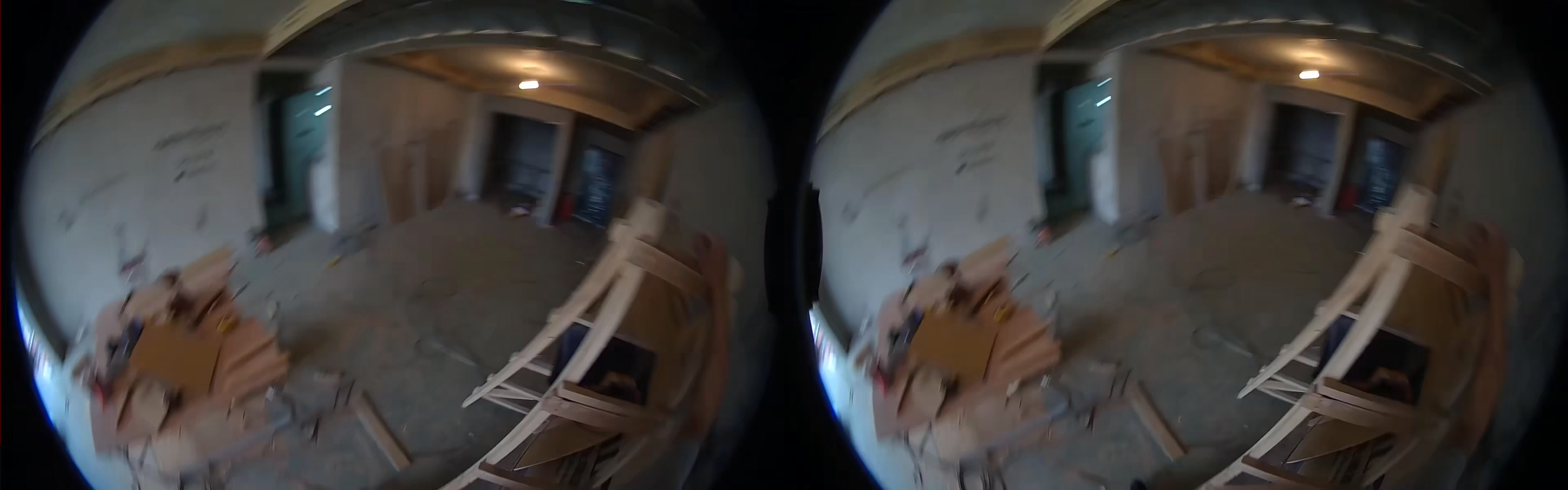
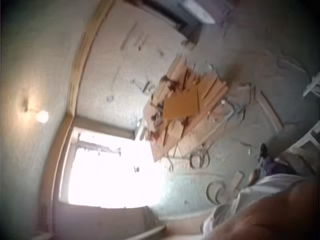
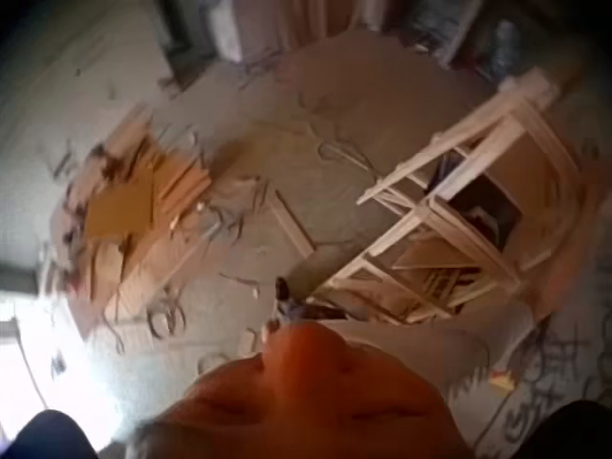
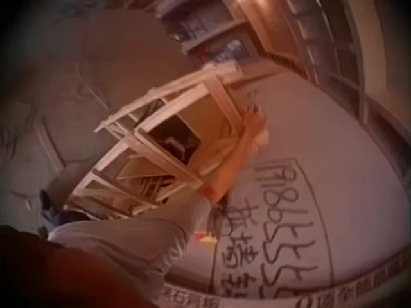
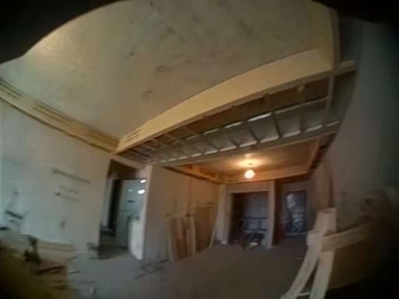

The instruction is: Using a pneumatic nail gun to secure wooden strips to a ceiling and wall framework at a construction site.

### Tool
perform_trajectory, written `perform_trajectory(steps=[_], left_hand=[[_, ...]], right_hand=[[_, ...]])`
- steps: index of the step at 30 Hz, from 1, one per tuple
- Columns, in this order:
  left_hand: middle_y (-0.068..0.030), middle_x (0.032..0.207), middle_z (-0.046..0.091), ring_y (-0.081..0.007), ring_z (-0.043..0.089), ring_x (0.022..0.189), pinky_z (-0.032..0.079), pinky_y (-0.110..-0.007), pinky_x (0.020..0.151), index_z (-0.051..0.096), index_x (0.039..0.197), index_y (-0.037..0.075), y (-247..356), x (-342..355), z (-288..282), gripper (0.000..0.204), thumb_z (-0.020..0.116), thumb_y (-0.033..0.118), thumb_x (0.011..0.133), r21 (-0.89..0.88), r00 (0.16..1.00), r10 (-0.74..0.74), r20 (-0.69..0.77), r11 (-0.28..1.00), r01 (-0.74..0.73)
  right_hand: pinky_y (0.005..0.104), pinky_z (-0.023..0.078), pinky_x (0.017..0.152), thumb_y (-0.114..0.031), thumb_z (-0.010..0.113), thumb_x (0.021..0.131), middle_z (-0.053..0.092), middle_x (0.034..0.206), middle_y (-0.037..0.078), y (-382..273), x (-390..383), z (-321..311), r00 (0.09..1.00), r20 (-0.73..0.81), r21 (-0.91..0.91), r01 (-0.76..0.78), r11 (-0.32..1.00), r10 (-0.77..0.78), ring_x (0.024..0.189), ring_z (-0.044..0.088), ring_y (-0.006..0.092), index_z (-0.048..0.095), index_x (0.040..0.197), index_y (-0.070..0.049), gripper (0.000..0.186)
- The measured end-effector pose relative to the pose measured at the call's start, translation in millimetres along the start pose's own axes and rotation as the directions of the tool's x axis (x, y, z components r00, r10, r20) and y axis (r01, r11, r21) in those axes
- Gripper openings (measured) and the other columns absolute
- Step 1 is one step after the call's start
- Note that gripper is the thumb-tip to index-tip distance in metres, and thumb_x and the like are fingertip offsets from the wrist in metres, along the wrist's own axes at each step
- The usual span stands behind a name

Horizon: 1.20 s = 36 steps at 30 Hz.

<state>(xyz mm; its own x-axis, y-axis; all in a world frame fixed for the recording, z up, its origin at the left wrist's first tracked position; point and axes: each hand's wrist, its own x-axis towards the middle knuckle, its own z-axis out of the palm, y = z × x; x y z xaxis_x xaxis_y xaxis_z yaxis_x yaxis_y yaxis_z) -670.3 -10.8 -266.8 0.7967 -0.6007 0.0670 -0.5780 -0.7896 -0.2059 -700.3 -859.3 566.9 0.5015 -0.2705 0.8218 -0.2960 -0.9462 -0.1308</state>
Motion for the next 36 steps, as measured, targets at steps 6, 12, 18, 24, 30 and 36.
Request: perform_trajectory(steps=[6,12,18,24,30,36], left_hand=[[-0.0094,0.086,0.058,-0.0280,0.056,0.060,0.045,-0.043,0.051,0.060,0.116,0.006,-231,343,-22,0.042,0.069,0.036,0.088,0.398,0.757,0.614,-0.225,0.767,-0.503],[-0.0101,0.096,0.056,-0.0290,0.056,0.061,0.046,-0.045,0.052,0.056,0.121,0.007,-302,385,-42,0.044,0.067,0.034,0.088,0.502,0.651,0.727,-0.218,0.655,-0.564],[-0.0109,0.105,0.055,-0.0300,0.057,0.062,0.046,-0.046,0.052,0.052,0.127,0.008,-383,426,-28,0.046,0.064,0.031,0.088,0.566,0.623,0.745,-0.238,0.627,-0.534],[-0.0116,0.115,0.053,-0.0310,0.057,0.063,0.046,-0.048,0.052,0.049,0.132,0.009,-467,458,-1,0.050,0.062,0.028,0.088,0.616,0.568,0.788,-0.237,0.574,-0.540],[-0.0123,0.125,0.051,-0.0321,0.057,0.064,0.046,-0.050,0.053,0.045,0.138,0.010,-530,462,10,0.054,0.060,0.025,0.089,0.628,0.604,0.763,-0.231,0.591,-0.506],[-0.0131,0.135,0.049,-0.0331,0.058,0.065,0.047,-0.052,0.053,0.042,0.144,0.011,-591,429,23,0.058,0.057,0.023,0.089,0.665,0.665,0.727,-0.171,0.583,-0.467]], right_hand=[[0.0435,0.054,0.081,-0.033,0.061,0.090,0.072,0.092,0.015,-111,-1,-2,0.801,-0.464,-0.137,-0.488,0.862,0.379,0.089,0.068,0.0364,0.073,0.097,-0.012,0.025],[0.0411,0.052,0.084,-0.023,0.066,0.088,0.069,0.102,0.016,-117,-72,-13,0.696,-0.661,-0.065,-0.428,0.902,0.282,0.094,0.066,0.0313,0.068,0.109,-0.007,0.026],[0.0338,0.051,0.072,0.000,0.059,0.091,0.062,0.092,0.013,-296,-192,145,0.664,-0.729,-0.009,-0.252,0.968,0.166,0.086,0.064,0.0244,0.062,0.101,-0.002,0.011],[0.0430,0.052,0.083,-0.029,0.059,0.091,0.069,0.093,0.014,-489,-549,330,0.638,0.282,0.139,-0.766,0.627,0.717,0.092,0.066,0.0338,0.070,0.098,-0.008,0.025],[0.0451,0.051,0.073,-0.026,0.047,0.102,0.067,0.089,0.012,-621,-782,402,0.621,0.182,-0.254,-0.720,0.647,0.762,0.081,0.063,0.0320,0.069,0.107,-0.007,0.029],[0.0448,0.051,0.070,-0.024,0.051,0.100,0.067,0.087,0.012,-697,-825,392,0.370,0.251,0.036,-0.927,0.374,0.894,0.079,0.063,0.0302,0.069,0.106,-0.007,0.026]])
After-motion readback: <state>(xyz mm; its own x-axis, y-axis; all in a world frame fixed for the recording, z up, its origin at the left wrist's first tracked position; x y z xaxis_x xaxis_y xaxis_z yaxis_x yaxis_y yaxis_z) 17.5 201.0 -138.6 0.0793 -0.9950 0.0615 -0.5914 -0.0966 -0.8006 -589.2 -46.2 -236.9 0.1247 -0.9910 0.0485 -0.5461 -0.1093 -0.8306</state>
